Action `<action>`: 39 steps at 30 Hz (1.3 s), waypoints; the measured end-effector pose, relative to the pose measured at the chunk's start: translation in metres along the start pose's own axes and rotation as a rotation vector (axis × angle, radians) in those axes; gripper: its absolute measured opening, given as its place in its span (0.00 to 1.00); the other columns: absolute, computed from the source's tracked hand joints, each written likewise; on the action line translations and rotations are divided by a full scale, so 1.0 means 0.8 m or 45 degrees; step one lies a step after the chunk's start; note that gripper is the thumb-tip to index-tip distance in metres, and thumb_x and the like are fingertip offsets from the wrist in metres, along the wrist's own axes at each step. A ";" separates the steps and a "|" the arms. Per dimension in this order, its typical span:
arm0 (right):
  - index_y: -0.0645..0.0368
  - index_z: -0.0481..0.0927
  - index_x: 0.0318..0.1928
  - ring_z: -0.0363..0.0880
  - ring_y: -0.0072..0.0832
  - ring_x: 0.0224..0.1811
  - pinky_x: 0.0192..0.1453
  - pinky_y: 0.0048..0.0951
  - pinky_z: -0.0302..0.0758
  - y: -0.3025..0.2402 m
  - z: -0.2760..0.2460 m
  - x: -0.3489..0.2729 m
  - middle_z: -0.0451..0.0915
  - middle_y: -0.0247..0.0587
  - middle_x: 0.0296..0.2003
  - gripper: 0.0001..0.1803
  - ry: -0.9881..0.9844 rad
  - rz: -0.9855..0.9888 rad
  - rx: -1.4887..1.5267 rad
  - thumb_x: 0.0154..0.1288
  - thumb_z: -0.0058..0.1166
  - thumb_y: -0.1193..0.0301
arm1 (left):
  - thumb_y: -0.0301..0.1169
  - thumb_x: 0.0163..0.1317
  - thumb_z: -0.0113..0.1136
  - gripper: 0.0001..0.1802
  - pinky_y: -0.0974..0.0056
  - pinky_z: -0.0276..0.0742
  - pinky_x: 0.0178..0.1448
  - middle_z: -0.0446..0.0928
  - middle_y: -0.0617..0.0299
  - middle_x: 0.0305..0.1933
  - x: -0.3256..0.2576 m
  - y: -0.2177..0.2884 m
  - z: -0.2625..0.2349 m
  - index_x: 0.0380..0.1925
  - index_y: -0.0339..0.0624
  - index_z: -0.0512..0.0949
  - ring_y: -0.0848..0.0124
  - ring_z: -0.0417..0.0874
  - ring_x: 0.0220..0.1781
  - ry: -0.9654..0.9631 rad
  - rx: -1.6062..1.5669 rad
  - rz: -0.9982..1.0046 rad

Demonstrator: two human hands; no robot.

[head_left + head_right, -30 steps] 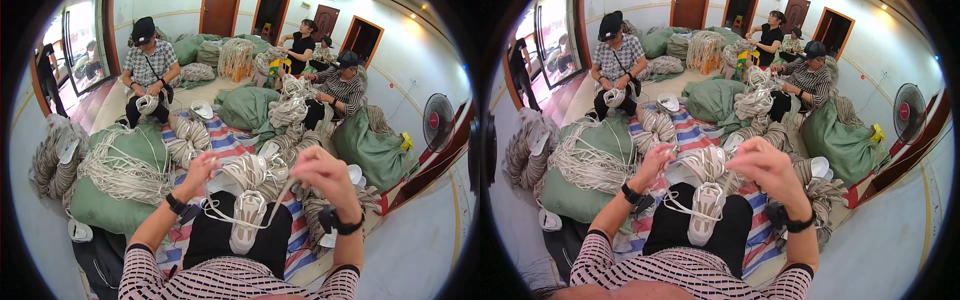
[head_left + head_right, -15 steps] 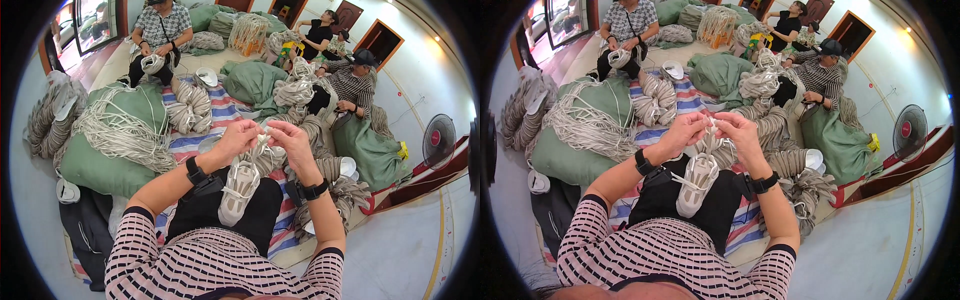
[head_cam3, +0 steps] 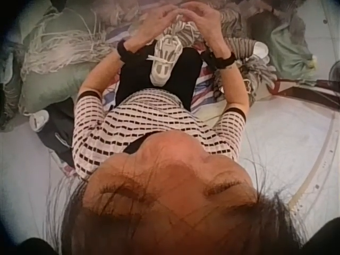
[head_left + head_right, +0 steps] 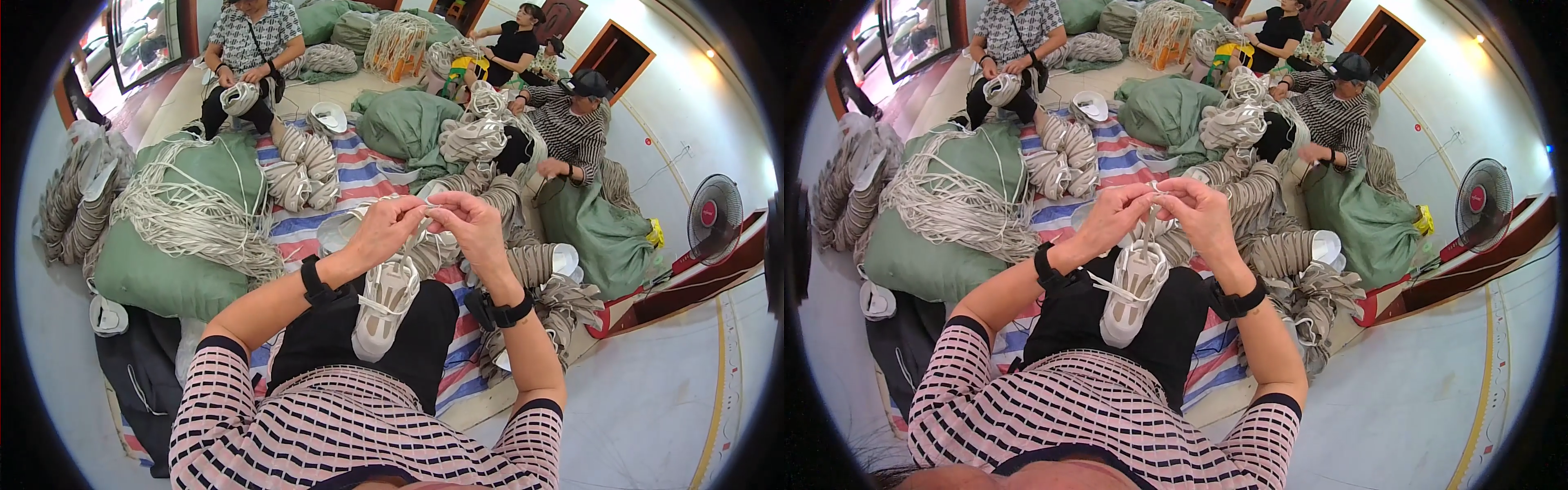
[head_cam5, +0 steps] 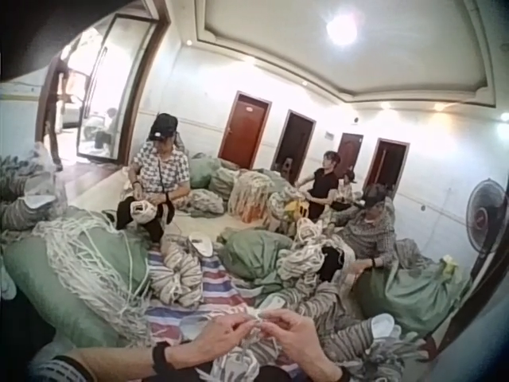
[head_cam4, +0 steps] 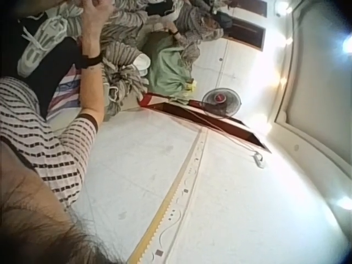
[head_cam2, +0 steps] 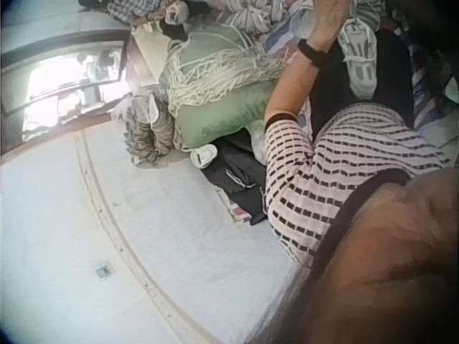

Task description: The recorder is lacing a white sneaker while sitting on the floor with several other people performing the same task in a manufacturing or assembly setting.

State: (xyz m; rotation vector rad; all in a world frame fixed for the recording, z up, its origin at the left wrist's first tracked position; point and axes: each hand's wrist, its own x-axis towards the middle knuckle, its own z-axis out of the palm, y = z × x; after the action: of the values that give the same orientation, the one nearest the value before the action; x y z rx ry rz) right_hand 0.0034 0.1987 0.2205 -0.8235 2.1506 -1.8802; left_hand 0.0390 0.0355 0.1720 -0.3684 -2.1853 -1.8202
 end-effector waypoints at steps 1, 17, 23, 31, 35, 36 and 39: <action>0.67 0.78 0.43 0.79 0.18 0.30 0.36 0.17 0.76 0.000 0.001 0.000 0.81 0.36 0.31 0.10 0.000 0.003 -0.001 0.60 0.55 0.77 | 0.31 0.65 0.50 0.11 0.69 0.65 0.30 0.72 0.67 0.24 0.000 0.000 0.000 0.37 0.37 0.78 0.79 0.70 0.25 0.016 0.018 0.117; 0.66 0.78 0.40 0.76 0.16 0.30 0.37 0.16 0.72 -0.003 0.004 0.008 0.79 0.34 0.30 0.08 -0.040 0.074 0.124 0.60 0.55 0.78 | 0.27 0.58 0.49 0.07 0.58 0.70 0.33 0.73 0.51 0.26 -0.001 0.000 0.002 0.28 0.34 0.74 0.56 0.76 0.28 0.141 0.204 0.360; 0.65 0.79 0.35 0.75 0.15 0.27 0.34 0.15 0.72 -0.009 0.005 0.016 0.79 0.33 0.27 0.05 -0.013 0.034 0.041 0.59 0.57 0.76 | 0.29 0.62 0.47 0.10 0.64 0.71 0.34 0.76 0.57 0.26 0.002 0.000 -0.004 0.34 0.34 0.76 0.67 0.77 0.28 0.032 0.012 0.234; 0.63 0.79 0.34 0.71 0.13 0.25 0.31 0.17 0.69 -0.022 -0.008 0.036 0.78 0.31 0.26 0.06 -0.038 0.079 -0.063 0.60 0.56 0.72 | 0.35 0.66 0.49 0.13 0.71 0.71 0.43 0.77 0.64 0.33 0.016 0.011 -0.014 0.40 0.36 0.76 0.79 0.75 0.35 -0.234 -0.569 -0.124; 0.64 0.78 0.44 0.70 0.14 0.27 0.34 0.18 0.69 -0.041 -0.003 0.044 0.76 0.29 0.28 0.12 -0.151 0.163 0.349 0.63 0.54 0.70 | 0.35 0.64 0.52 0.10 0.68 0.75 0.44 0.75 0.65 0.29 0.029 0.023 -0.028 0.34 0.40 0.75 0.75 0.78 0.34 -0.291 -1.053 -0.310; 0.64 0.75 0.51 0.70 0.15 0.28 0.34 0.19 0.70 -0.048 -0.002 0.045 0.75 0.29 0.29 0.17 -0.177 0.144 0.361 0.65 0.51 0.67 | 0.35 0.64 0.52 0.09 0.69 0.75 0.42 0.76 0.65 0.29 0.034 0.028 -0.032 0.34 0.40 0.75 0.75 0.78 0.34 -0.294 -1.165 -0.316; 0.65 0.74 0.52 0.71 0.17 0.28 0.35 0.20 0.70 -0.049 0.003 0.045 0.74 0.29 0.28 0.18 -0.310 0.068 0.393 0.67 0.49 0.66 | 0.34 0.63 0.53 0.09 0.71 0.77 0.40 0.77 0.65 0.30 0.044 0.034 -0.036 0.35 0.40 0.75 0.74 0.79 0.33 -0.318 -1.265 -0.227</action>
State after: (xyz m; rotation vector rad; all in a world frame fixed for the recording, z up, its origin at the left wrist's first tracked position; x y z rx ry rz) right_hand -0.0142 0.1763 0.2653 -0.8666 1.6715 -1.9071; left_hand 0.0177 0.0126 0.2143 -0.6179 -1.2765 -2.9944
